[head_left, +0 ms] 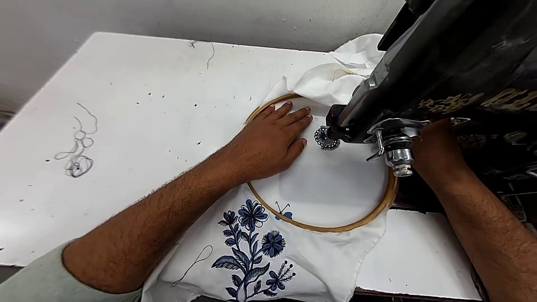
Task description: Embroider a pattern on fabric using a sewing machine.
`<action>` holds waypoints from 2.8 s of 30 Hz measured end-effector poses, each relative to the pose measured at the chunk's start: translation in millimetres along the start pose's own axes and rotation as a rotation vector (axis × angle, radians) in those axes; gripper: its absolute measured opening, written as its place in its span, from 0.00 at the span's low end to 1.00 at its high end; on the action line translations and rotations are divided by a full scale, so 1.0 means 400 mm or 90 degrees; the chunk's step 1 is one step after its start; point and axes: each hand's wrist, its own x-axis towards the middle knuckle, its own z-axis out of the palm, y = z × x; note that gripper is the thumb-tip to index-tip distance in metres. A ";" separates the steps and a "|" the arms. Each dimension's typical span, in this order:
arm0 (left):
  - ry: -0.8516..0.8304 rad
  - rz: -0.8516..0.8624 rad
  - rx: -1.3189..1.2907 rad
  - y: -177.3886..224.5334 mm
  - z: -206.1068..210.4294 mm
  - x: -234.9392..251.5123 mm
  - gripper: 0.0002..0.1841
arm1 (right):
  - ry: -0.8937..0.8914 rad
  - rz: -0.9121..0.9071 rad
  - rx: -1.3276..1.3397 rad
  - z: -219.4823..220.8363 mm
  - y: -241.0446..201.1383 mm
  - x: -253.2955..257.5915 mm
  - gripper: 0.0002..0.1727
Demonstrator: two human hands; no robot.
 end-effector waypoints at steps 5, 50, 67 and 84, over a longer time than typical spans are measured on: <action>-0.017 -0.003 0.010 0.009 -0.006 -0.009 0.30 | -0.023 0.031 -0.016 -0.006 -0.009 -0.003 0.16; -0.011 -0.005 0.012 0.023 0.003 -0.005 0.31 | -0.028 0.033 -0.032 -0.015 -0.005 0.001 0.17; -0.019 -0.008 0.023 0.028 0.001 -0.011 0.31 | -0.033 0.052 -0.045 -0.018 -0.011 0.000 0.16; 0.000 -0.008 0.023 0.034 0.010 -0.004 0.30 | -0.022 0.024 -0.050 -0.015 0.004 0.005 0.19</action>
